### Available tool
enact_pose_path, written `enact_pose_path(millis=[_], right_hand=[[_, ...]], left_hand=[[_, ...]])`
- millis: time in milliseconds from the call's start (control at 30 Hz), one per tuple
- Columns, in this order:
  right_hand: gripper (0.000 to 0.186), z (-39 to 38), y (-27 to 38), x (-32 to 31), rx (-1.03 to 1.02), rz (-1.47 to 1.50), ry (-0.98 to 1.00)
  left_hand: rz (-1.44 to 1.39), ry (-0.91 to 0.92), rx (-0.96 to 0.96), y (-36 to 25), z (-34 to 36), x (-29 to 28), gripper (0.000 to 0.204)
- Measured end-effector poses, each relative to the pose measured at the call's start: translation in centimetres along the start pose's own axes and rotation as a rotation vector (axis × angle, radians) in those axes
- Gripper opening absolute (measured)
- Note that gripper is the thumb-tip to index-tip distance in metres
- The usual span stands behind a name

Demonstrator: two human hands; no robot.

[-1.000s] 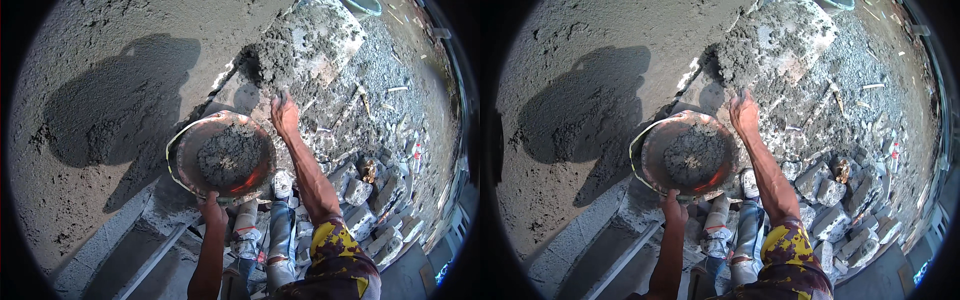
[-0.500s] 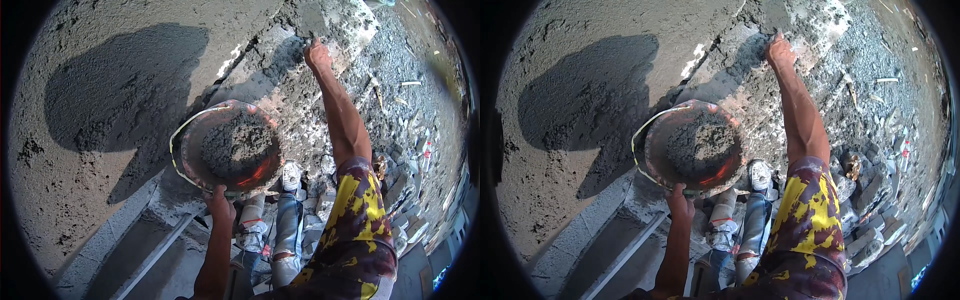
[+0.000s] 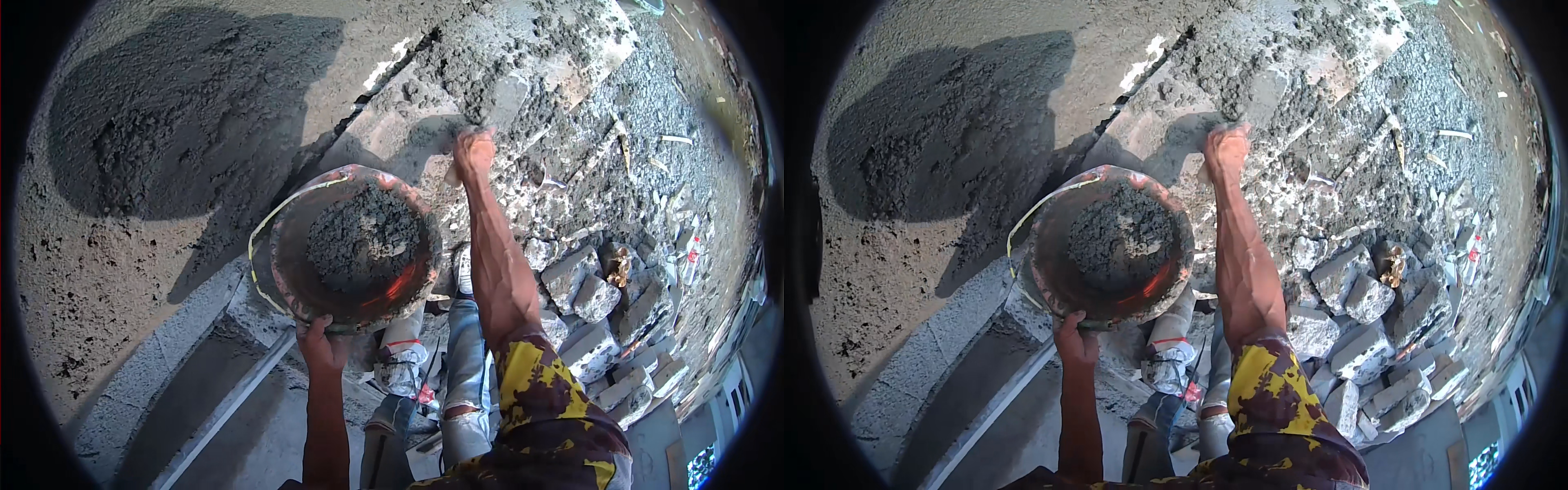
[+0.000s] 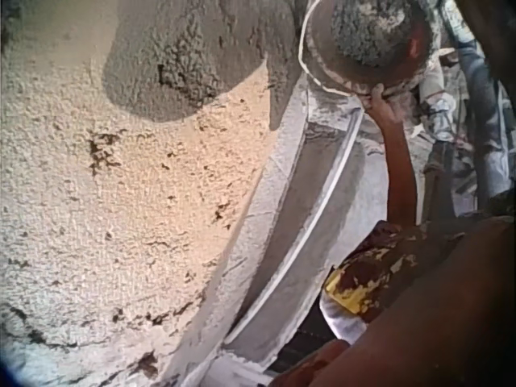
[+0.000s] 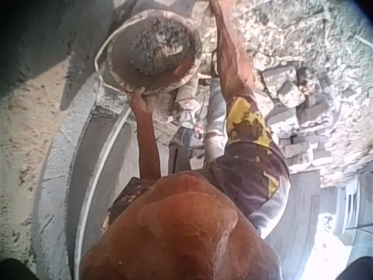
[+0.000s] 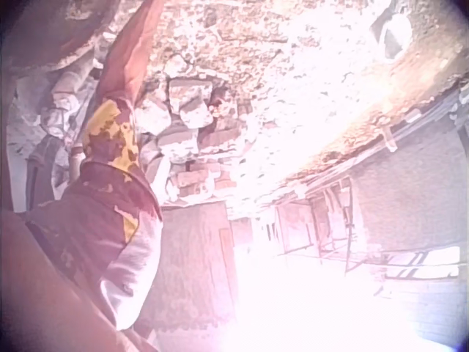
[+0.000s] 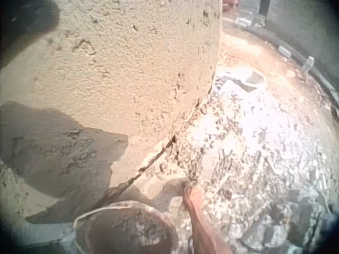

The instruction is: The person plasters a wall by scooping mortar from a bucket and smoothing it onto the surface with a trowel. They pour water into the bucket from a cup, mix the mortar with the trowel, and apply more mortar onto the wall.

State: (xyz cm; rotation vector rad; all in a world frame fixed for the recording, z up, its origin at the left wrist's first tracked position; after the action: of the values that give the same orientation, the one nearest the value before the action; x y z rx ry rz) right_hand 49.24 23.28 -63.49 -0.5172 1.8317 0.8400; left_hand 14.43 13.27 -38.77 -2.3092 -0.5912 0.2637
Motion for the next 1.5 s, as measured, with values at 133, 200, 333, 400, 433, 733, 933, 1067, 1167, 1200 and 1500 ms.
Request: enact_pose_path(millis=[133, 200, 333, 400, 433, 733, 933, 1067, 1167, 1200, 1500], right_hand=[[0.025, 2.8, 13.5, 3.2, -0.210, -0.004, -0.201], [0.023, 3.7, 13.5, 4.9, -0.141, 0.224, -0.235], [0.026, 6.4, 6.8, 5.6, 0.093, 1.019, -0.396], [0.026, 2.3, 9.9, 4.1, 0.177, 1.373, -0.004], [0.022, 0.1, 11.2, 2.3, 0.255, 1.473, 0.072], [0.031, -19.0, 0.7, -17.4, -0.047, 0.891, -0.055], [0.046, -30.3, -7.5, -26.0, -0.013, 0.273, 0.229], [0.051, -32.7, -12.3, -33.1, -0.159, 0.184, 0.197], [0.050, -32.7, -14.4, -35.5, -0.091, 0.066, 0.321], [0.048, -32.4, -15.0, -34.0, -0.026, -0.014, 0.402], [0.028, -25.5, -19.2, -7.0, 0.238, 0.028, 0.288]], left_hand=[[0.047, -0.100, 0.020, -0.7, 1.7, -7.7, 0.055], [0.032, -0.120, 0.113, -0.5, 0.8, -6.5, 0.054], [0.039, -0.001, 0.005, 4.1, 2.0, -4.1, 0.057], [0.089, -0.070, 0.038, 2.4, 2.5, -5.8, 0.049], [0.097, -0.085, 0.060, 0.9, 2.4, -6.4, 0.049], [0.328, 0.049, 0.050, 0.2, -1.7, -1.6, 0.044], [0.541, 0.378, -0.022, 4.9, -6.2, 5.2, 0.036], [0.538, 0.570, -0.117, 10.7, -5.3, 8.0, 0.037], [0.493, 0.712, -0.214, 16.0, -3.6, 9.8, 0.040], [0.607, 0.701, -0.191, 18.1, -2.0, 10.2, 0.039], [0.924, 0.792, -0.308, 24.5, -0.4, 12.8, 0.081]])
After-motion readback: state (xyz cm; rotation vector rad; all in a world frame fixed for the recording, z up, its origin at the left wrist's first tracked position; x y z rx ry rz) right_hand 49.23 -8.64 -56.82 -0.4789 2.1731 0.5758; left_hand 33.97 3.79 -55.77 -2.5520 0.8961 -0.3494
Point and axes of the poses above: each hand's wrist, its own z-axis towards the middle knuckle, its own x-axis out of the palm, y = z × x, the point moved 4 cm from there along z, towards the middle knuckle, and after that the axes turned 7 degrees about -y, right-handed, at the moved point
